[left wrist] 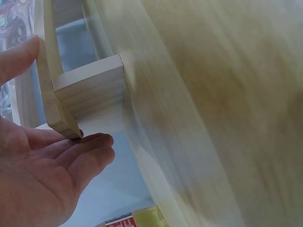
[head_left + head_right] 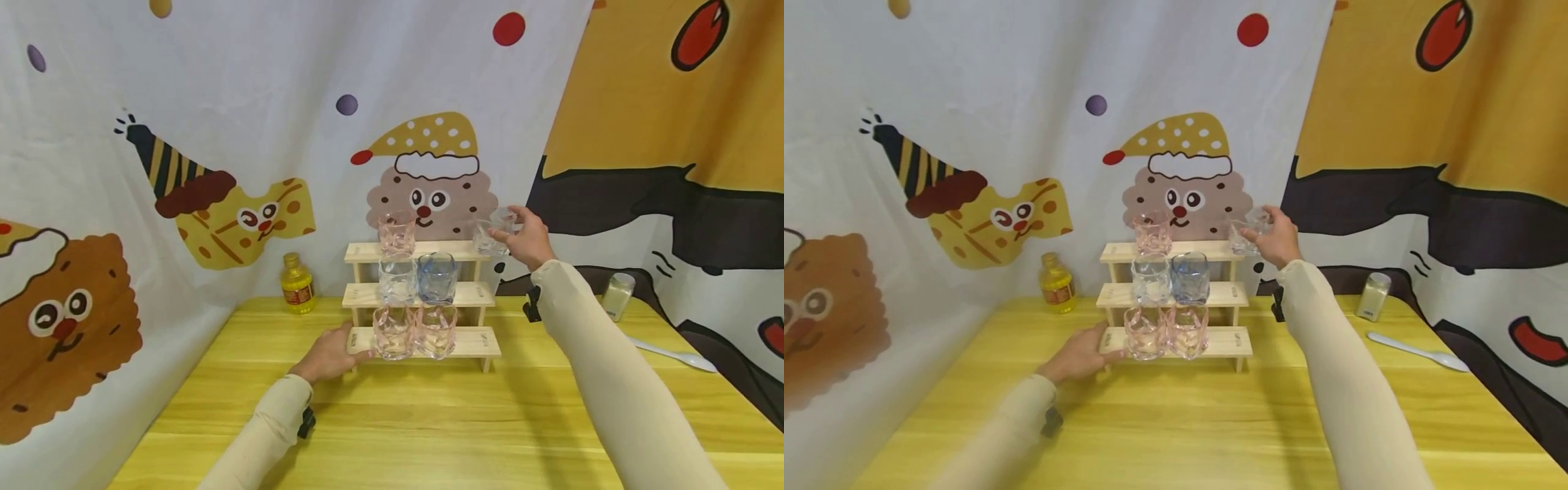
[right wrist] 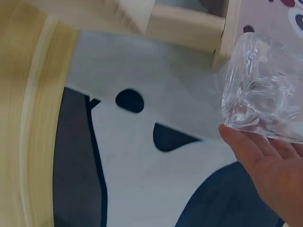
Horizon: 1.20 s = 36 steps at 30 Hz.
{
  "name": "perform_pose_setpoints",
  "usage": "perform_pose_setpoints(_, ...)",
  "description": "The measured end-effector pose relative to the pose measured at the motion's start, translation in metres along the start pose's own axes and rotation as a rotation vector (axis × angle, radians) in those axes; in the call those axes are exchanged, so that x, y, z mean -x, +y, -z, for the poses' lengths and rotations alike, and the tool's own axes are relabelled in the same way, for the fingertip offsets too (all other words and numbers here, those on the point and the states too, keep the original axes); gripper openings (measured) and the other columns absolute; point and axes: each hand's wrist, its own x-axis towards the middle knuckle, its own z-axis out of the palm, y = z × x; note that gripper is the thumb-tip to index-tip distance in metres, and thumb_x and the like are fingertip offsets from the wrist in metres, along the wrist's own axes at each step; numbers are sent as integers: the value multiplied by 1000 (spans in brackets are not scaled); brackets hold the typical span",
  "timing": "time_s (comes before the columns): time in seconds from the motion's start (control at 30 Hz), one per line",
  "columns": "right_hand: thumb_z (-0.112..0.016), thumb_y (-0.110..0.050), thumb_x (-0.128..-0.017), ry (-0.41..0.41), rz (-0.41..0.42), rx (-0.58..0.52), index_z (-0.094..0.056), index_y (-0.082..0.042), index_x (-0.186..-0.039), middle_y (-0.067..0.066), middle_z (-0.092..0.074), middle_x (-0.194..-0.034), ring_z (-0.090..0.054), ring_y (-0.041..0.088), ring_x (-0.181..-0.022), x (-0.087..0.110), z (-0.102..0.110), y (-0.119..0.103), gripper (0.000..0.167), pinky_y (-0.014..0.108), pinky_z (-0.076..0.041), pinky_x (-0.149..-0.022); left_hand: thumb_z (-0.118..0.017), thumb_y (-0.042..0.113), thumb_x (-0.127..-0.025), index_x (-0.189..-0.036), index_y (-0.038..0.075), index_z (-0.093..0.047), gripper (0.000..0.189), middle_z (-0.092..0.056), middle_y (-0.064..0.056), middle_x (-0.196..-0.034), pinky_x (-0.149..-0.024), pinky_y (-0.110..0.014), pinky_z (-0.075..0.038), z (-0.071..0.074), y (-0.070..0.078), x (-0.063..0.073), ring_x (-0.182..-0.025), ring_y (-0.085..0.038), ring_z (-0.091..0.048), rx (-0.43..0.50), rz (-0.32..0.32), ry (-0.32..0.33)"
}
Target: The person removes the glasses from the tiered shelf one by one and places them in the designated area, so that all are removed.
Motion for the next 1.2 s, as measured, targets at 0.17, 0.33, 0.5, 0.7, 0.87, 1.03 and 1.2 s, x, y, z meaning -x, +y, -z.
perform_pose_setpoints(0.17,-66,-26,-98,18,-16,11,-24,-9,-160,25,-35,-157,-44,48,-136,0,10,11,77,60,-45,-103,-72,54,-87,-152,-4,-35,95,-71,-19,-113,-96,-49,-52,0,-1,1,-109,-34,-66,9,2,3)
perform_pose_setpoints(0.33,-66,-27,-98,21,-39,3,-22,-8,-160,26,-28,-162,-41,50,-139,2,15,21,78,61,-43,-106,-72,54,-88,-152,-3,-36,93,-67,-22,-124,-93,-48,-53,-1,-2,1,-107,-32,-66,15,5,6)
perform_pose_setpoints(0.5,-66,-24,-98,26,-42,-3,-21,-4,-160,28,-27,-162,-41,52,-138,7,15,35,79,61,-44,-105,-73,52,-88,-149,-5,-39,90,-69,-20,-117,-85,-44,-54,0,0,1,-99,-30,-67,12,-11,16)
perform_pose_setpoints(0.7,-65,-24,-98,13,-39,16,-21,-4,-160,31,-33,-156,-45,53,-133,16,7,64,78,60,-48,-97,-74,50,-87,-146,-4,-43,86,-69,-16,-110,-75,-38,-51,0,2,0,-87,-22,-63,22,-12,17)
perform_pose_setpoints(0.87,-66,-25,-98,11,-68,15,-22,-6,-160,32,-32,-157,-47,53,-130,23,-2,86,78,59,-49,-95,-74,50,-87,-146,-4,-43,86,-70,-16,-109,-76,-39,-52,-1,2,1,-87,-22,-63,26,-16,18)
perform_pose_setpoints(1.03,-68,-26,-96,8,-102,35,-24,-5,-159,32,-35,-155,-46,51,-131,28,-12,100,80,62,-45,-100,-74,49,-87,-145,-3,-44,83,-69,-14,-106,-72,-36,-50,-1,2,1,-83,-19,-61,37,-17,19)
perform_pose_setpoints(1.2,-69,-25,-96,-1,-119,48,-26,-3,-158,32,-44,-144,-48,46,-120,33,-21,113,79,61,-44,-98,-73,50,-88,-148,-4,-41,87,-69,-19,-118,-81,-41,-53,-2,1,1,-94,-24,-65,26,-17,25)
